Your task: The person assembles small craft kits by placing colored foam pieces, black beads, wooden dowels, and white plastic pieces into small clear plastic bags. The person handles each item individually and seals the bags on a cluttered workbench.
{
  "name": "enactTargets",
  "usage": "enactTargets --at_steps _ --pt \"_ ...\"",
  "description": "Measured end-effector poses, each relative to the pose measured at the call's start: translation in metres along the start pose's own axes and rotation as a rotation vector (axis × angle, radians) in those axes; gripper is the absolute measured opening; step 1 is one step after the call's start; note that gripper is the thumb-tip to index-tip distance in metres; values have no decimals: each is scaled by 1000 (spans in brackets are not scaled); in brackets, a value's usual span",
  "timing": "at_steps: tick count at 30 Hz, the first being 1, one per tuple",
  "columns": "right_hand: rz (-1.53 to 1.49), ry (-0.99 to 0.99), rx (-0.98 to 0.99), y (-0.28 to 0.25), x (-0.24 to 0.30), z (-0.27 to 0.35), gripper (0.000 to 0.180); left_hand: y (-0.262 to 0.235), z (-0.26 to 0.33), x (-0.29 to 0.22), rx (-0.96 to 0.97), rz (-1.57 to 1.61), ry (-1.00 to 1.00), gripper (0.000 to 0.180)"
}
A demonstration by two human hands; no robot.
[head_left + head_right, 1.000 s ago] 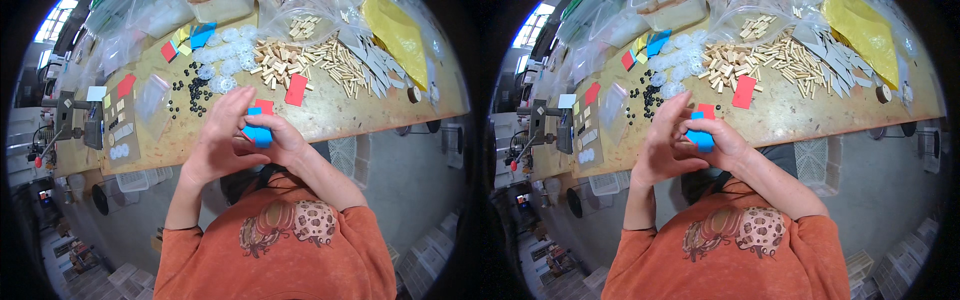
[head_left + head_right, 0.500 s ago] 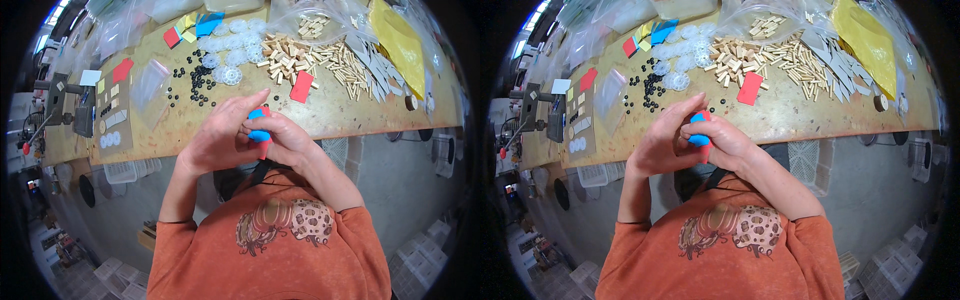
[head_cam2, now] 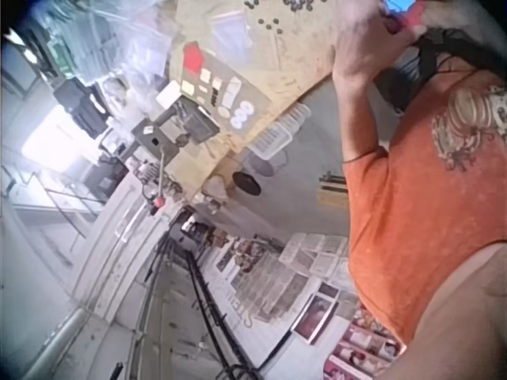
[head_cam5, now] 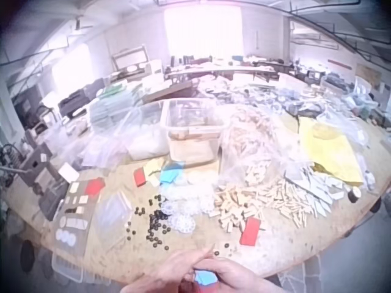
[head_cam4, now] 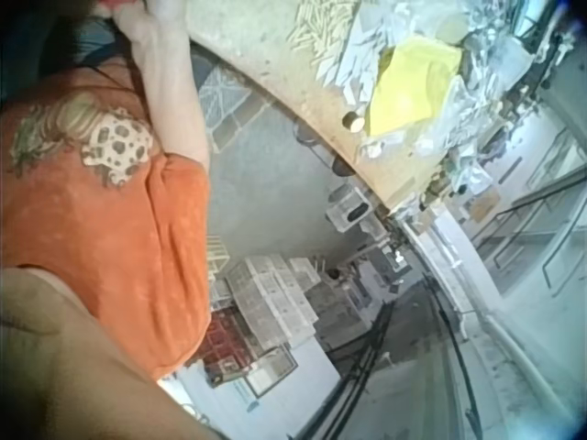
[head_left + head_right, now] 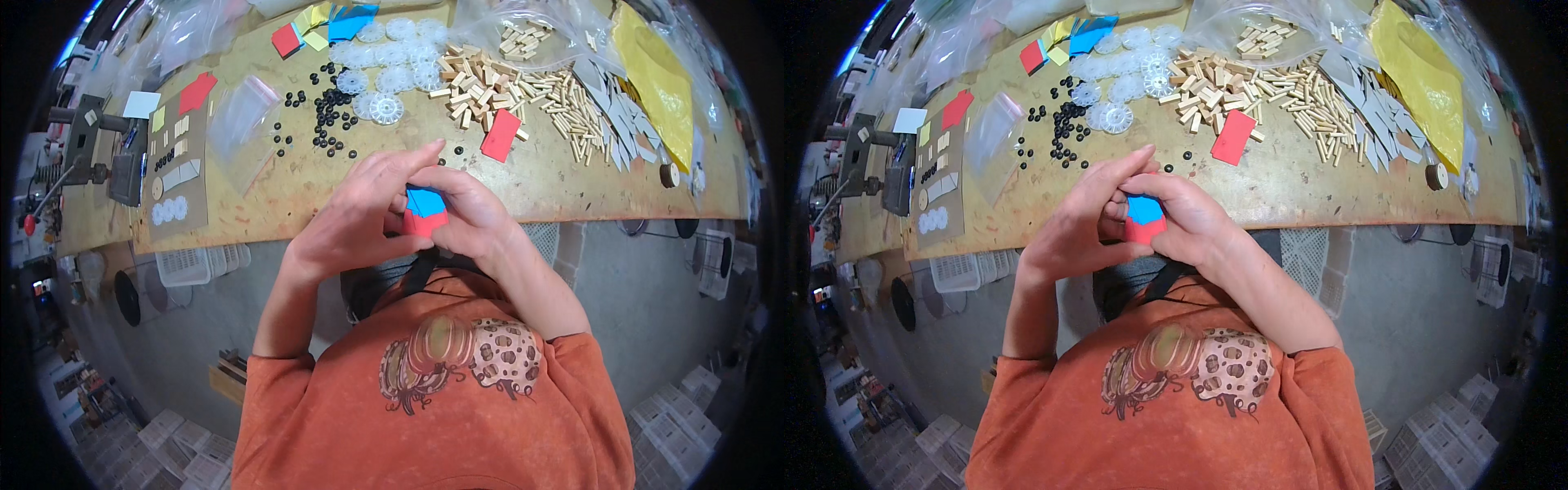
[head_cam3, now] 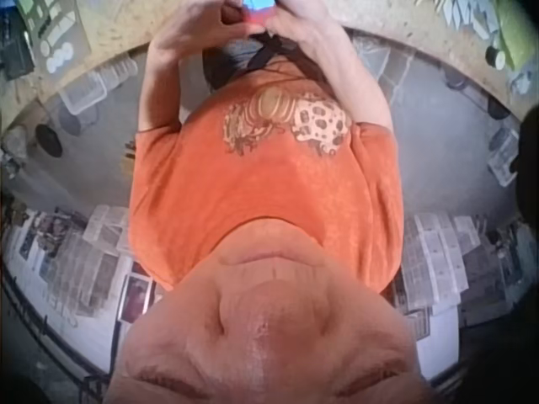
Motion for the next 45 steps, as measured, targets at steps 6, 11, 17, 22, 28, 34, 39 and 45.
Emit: enactTargets --at_steps 6,11,17,22,28,34,39,45 --pt "75 -15 162 0 1 -1 25 1 7 11 -92 -43 -36 91" --pt "178 -21 69 -8 3 4 26 -3 2 2 -102 -167 28 81" --pt "34 -371 164 13 22 9 40 -22 33 11 -657 -101 -156 33" --pt "206 -563 196 25 29 10 42 21 16 16 -539 525 -319 32" --pt "504 -650 43 33 26 21 49 32 12 26 -519 682 -266 15" --pt "1493 -940 -409 26 50 53 40 -20 6 1 -417 -383 -195 8" --pt "1718 -1044 -534 21 42 60 41 -8 11 5 -156 -527 -84 13" --pt "1845 -1077 -537 21 36 54 35 2 21 18 -169 -473 -94 22"
Point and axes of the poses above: each hand's wrist, its own z-axis away from the middle knuckle, its own y-axis out of the palm, x = y × z, the point moved 7 cm from there along -z, towards the middle knuckle, and after that the axes turned 11 degrees about y, right-handed, at the moved point
